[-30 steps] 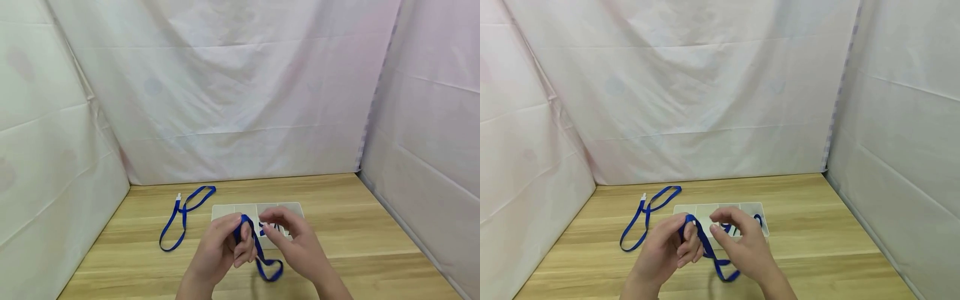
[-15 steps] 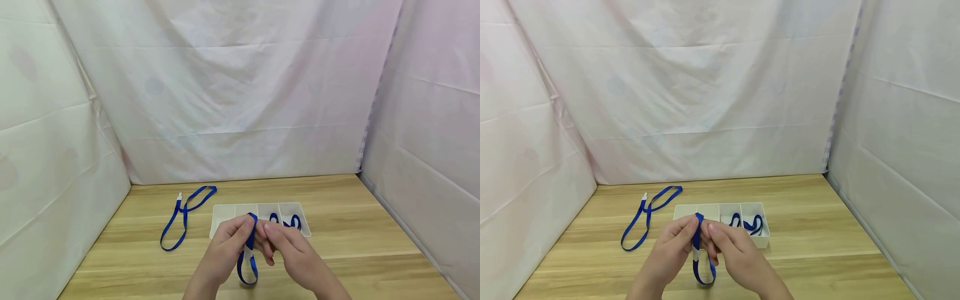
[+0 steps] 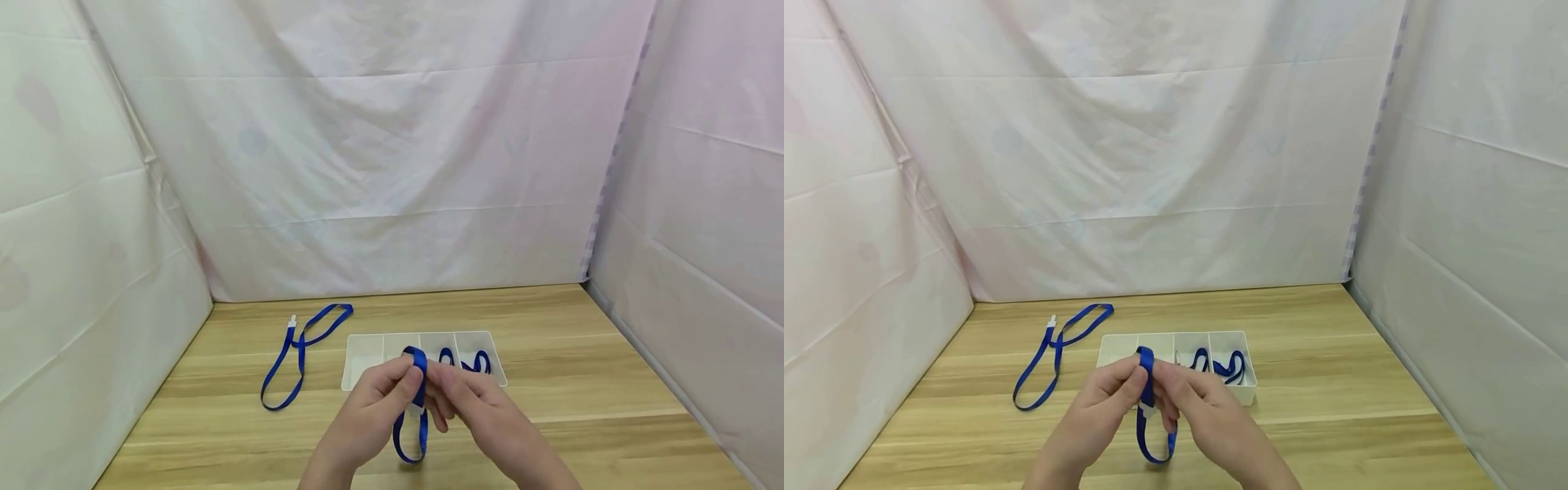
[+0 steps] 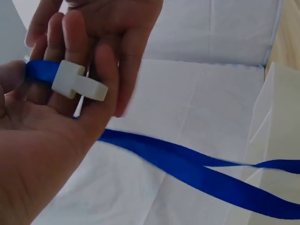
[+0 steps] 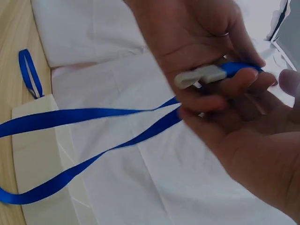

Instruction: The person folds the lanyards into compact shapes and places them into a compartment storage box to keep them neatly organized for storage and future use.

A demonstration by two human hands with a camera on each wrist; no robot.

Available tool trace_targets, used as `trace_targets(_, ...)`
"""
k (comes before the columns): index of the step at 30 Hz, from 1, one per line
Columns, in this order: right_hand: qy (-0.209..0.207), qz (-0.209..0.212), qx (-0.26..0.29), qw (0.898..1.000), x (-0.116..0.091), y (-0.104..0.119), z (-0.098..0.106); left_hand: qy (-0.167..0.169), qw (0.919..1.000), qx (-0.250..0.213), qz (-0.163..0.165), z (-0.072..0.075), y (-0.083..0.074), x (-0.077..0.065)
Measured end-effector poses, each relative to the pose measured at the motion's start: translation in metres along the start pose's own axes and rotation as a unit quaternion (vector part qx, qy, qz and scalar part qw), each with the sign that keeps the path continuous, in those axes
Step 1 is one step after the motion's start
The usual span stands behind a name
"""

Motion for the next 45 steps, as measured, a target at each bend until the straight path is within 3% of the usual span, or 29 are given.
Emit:
trace_targets(4, 0.007, -0.032, -0.019, 0.999, 0.001, 0.003, -0.001, -0.001, 0.9999, 0.007, 0.015, -0.001, 0.006, -0.001)
trace_targets(11, -0.064, -0.021, 0.01, 0.998, 0.001, 0.007, 0.0, 0.008, 0.996, 0.075, 0.047, -0.002, 0.012, 0.001)
trace_targets(16, -0.098, -0.02, -0.037, 0.994, 0.005, 0.01, 0.007, 0.008, 0.9832, 0.153, 0.1, -0.002, 0.021, 0.001)
trace_targets(22, -0.195, -0.043, -0.14, 0.97, 0.01, 0.01, 0.022, -0.026, 0.9677, 0.194, 0.159, -0.001, 0.029, 0.001)
trace_targets(24, -0.209, -0.03, -0.129, 0.969, 0.013, 0.01, 0.024, -0.038, 0.9652, 0.202, 0.162, -0.001, 0.03, 0.001)
trace_targets(27, -0.194, -0.01, -0.057, 0.979, 0.019, 0.008, 0.023, -0.048, 0.9625, 0.211, 0.164, 0.001, 0.033, 0.0)
trace_targets(29, -0.184, -0.009, -0.011, 0.983, 0.022, 0.008, 0.022, -0.066, 0.9614, 0.217, 0.157, 0.005, 0.033, 0.0)
trace_targets(31, -0.172, -0.009, 0.024, 0.985, 0.024, 0.008, 0.02, -0.109, 0.9606, 0.215, 0.139, 0.009, 0.031, 0.001)
trace_targets(34, -0.155, -0.01, 0.039, 0.987, 0.022, 0.01, 0.018, -0.183, 0.954, 0.228, 0.067, 0.017, 0.021, 0.004)
trace_targets(36, -0.135, -0.009, 0.036, 0.99, 0.02, 0.012, 0.016, -0.202, 0.9505, 0.235, 0.021, 0.02, 0.014, 0.008)
trace_targets(38, -0.109, -0.011, 0.035, 0.993, 0.018, 0.014, 0.014, -0.177, 0.9522, 0.249, -0.012, 0.02, 0.01, 0.013)
trace_targets(40, -0.08, -0.013, 0.04, 0.996, 0.015, 0.016, 0.011, -0.127, 0.9635, 0.235, -0.021, 0.019, 0.01, 0.016)
trace_targets(43, -0.052, -0.016, 0.049, 0.997, 0.012, 0.02, 0.008, -0.068, 0.9798, 0.186, -0.031, 0.018, 0.013, 0.016)
trace_targets(45, -0.05, -0.017, 0.051, 0.997, 0.009, 0.022, 0.007, -0.057, 0.9869, 0.144, -0.044, 0.019, 0.015, 0.015)
Point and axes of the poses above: each hand's wrist, its own x-axis towards the middle knuckle, its own z-axis out of the back of the hand, y = z × x, the point moved 4 cm from there along x, towards the middle knuckle
